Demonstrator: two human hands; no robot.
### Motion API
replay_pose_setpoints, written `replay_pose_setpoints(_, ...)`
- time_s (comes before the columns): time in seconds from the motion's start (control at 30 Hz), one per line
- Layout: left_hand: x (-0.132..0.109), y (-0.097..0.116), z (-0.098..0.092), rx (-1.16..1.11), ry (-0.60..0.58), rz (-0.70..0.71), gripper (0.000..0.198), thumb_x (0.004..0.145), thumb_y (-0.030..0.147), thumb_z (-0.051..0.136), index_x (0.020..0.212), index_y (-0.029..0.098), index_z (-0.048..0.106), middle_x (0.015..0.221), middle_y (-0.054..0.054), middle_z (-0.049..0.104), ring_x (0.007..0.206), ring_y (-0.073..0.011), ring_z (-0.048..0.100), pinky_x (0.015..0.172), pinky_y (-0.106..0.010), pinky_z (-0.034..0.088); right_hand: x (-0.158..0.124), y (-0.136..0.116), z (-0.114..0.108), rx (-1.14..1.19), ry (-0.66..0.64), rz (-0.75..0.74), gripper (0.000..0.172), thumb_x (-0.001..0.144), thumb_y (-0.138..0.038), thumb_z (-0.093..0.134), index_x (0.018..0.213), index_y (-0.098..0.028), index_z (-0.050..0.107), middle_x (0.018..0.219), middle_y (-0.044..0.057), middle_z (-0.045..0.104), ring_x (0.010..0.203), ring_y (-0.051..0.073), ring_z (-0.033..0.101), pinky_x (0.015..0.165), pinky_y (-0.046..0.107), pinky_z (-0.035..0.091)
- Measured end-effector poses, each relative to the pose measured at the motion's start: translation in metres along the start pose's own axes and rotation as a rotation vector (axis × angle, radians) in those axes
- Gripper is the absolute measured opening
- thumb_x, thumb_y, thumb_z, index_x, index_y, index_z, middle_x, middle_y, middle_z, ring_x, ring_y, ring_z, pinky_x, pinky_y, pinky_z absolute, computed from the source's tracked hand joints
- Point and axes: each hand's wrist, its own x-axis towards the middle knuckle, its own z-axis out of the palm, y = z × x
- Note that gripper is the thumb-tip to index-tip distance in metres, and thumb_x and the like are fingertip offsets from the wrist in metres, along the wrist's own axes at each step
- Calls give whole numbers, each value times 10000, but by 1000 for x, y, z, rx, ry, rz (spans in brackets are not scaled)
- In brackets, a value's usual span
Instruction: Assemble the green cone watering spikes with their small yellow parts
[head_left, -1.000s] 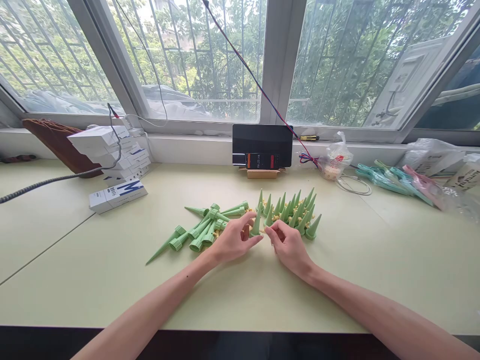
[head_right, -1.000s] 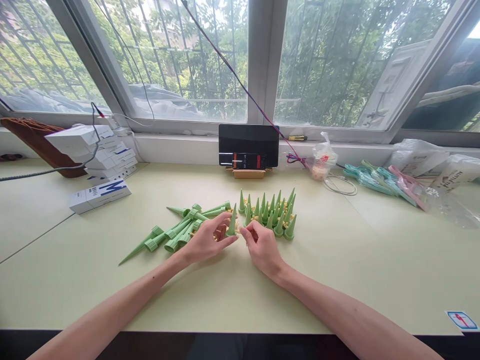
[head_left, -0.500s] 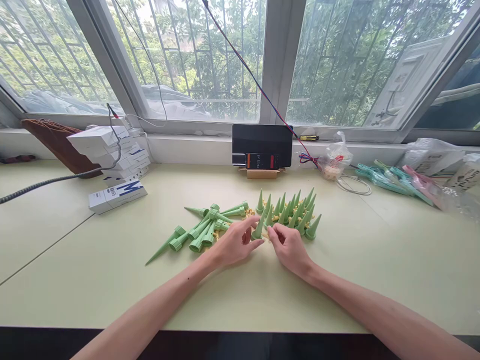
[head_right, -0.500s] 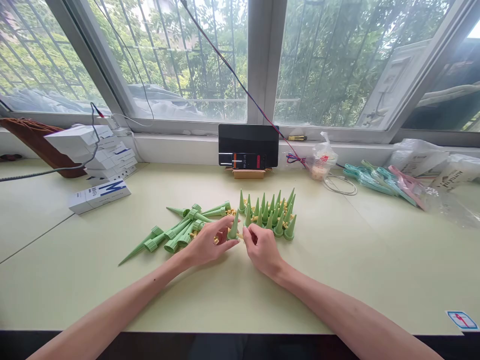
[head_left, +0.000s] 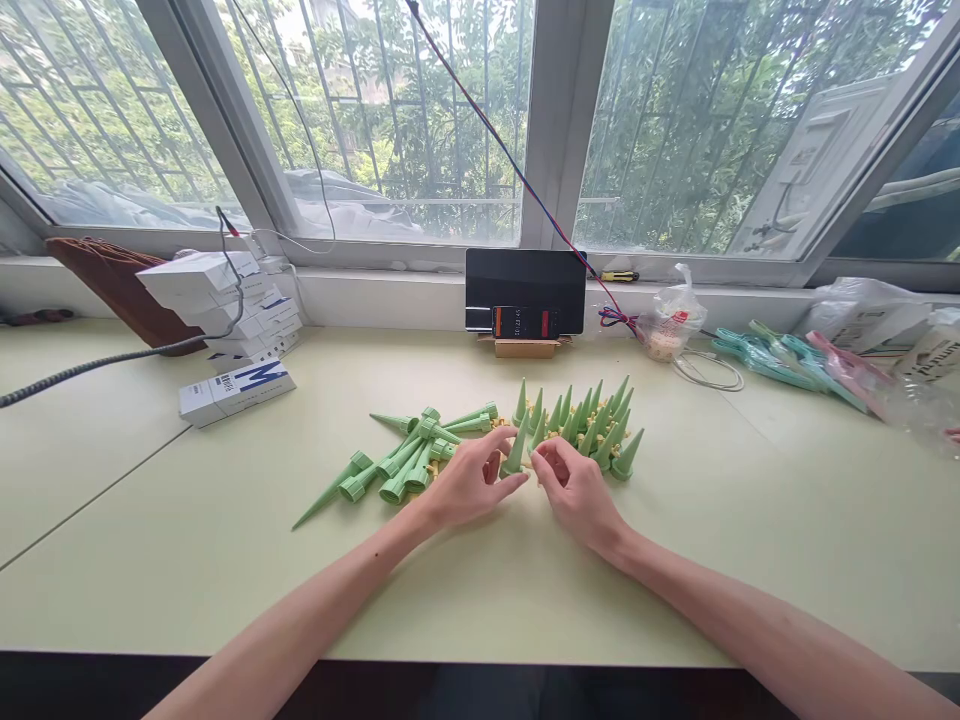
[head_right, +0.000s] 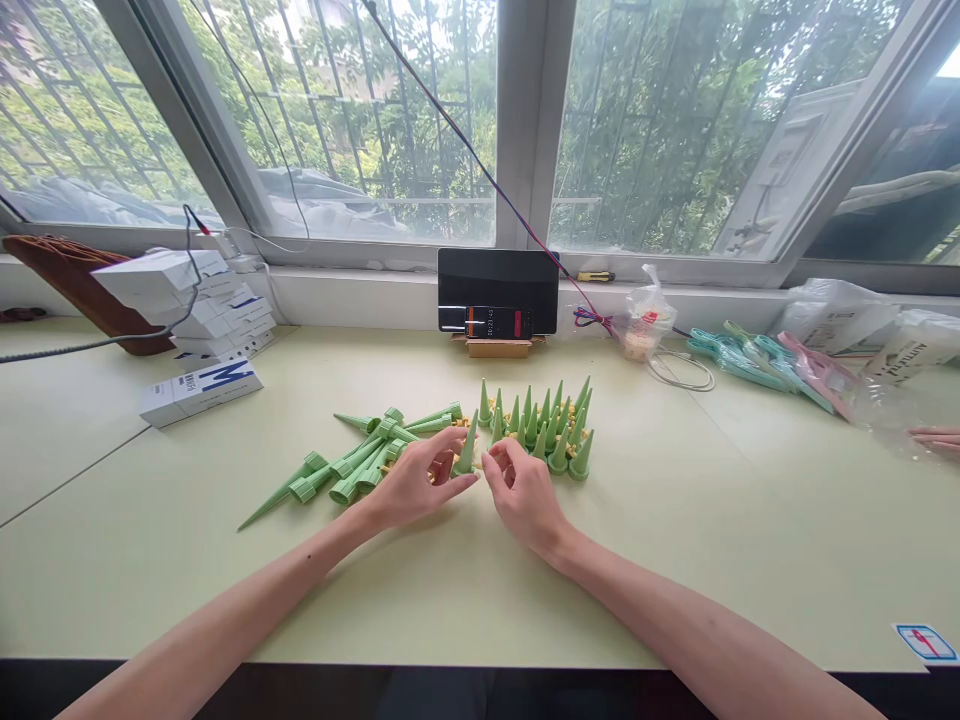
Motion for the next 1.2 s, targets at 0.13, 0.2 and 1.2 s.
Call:
replay_pose_setpoints(0.13, 1, 2, -1, -31, 6, -18, 365, 873, 336, 611, 1194, 216, 485, 743, 54, 470, 507, -63, 352, 479, -199, 336, -1, -2, 0, -9, -4, -18, 280, 977, -437, 469, 1072, -190, 562, 701, -2, 620, 489, 134, 485, 489, 262, 367)
replay_pose_setpoints(0.2, 1, 2, -2, -45, 8, -25, 354, 876, 337, 604, 1185, 212, 484, 739, 54, 457, 511, -64, 344, 474, -198, 323, -1, -2, 0, -27, -18, -42, 290, 977, -432, 470, 1092, -188, 577, 714, 4, 631, 490, 134, 493, 498, 263, 381)
replay_pose_setpoints(1.2, 0, 0, 0, -43, 45, -33, 273, 869, 302, 597, 1101, 215, 482, 752, 47, 465, 516, -65, 335, 492, -197, 329, 1, 5, 0, -66, -136, -162, 299, 1018, -348, 391, 997, -172, 632, 712, 12, 596, 552, 137, 485, 546, 272, 386)
